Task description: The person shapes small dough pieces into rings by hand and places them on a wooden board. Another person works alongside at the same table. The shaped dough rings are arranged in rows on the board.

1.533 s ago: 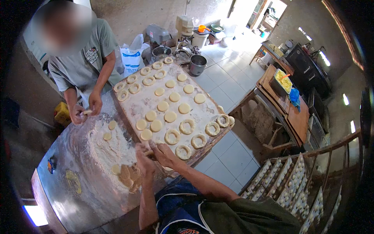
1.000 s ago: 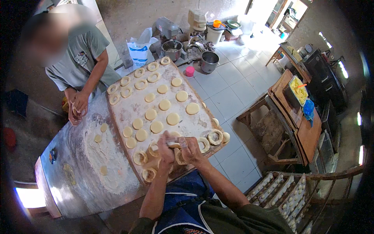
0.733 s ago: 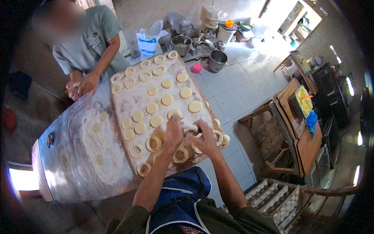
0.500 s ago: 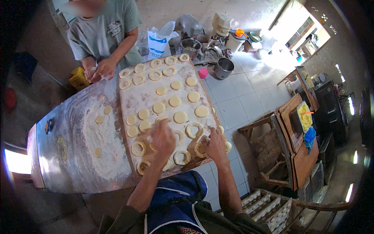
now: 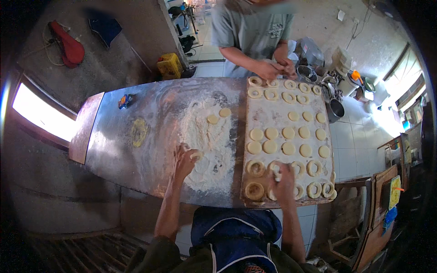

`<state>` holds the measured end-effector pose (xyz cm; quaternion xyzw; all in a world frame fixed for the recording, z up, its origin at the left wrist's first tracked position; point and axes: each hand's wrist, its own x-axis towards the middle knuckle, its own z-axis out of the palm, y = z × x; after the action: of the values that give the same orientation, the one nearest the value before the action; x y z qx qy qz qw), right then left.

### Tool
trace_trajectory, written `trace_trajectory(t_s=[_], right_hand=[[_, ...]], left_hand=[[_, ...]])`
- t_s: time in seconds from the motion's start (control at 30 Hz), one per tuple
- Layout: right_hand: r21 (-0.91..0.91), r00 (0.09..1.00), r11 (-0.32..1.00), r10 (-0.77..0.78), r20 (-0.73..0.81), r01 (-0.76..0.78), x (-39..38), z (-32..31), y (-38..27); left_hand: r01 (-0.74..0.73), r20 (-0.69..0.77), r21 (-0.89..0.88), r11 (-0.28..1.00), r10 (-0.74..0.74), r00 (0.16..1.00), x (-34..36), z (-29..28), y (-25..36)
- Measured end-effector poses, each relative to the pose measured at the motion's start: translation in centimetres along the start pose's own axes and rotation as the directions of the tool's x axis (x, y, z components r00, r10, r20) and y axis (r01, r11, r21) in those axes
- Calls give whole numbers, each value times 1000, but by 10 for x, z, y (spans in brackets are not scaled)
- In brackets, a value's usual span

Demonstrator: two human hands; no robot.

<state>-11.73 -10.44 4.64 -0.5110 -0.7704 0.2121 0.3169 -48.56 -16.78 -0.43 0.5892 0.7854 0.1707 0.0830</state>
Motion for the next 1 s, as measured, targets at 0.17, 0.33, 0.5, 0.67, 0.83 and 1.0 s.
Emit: trace_trajectory(t_s=[0.17, 0.33, 0.5, 0.67, 0.83, 1.0], right_hand=[[255, 972, 956, -186, 143, 145, 13, 112, -82], [620, 954, 772, -60, 292, -141, 18, 187, -114], [555, 955, 811, 17, 296, -186, 17, 174, -150], [531, 904, 802, 25, 427, -273, 12, 164, -155], [746, 748, 57, 57, 661, -663, 16, 157, -134], [550, 828, 625, 342, 444, -553, 13, 150, -111]], left_hand=[[119, 7, -454, 883, -130, 992, -2, 15, -22], [289, 203, -898, 331, -270, 941, -33, -3, -4], [243, 237, -970, -10, -259, 936, -54, -12, 5], [224, 244, -960, -170, -106, 964, -55, 0, 0], [321, 305, -942, -96, 150, 941, -58, -9, 10], [256, 51, -679, -688, 304, 951, -35, 25, 34]])
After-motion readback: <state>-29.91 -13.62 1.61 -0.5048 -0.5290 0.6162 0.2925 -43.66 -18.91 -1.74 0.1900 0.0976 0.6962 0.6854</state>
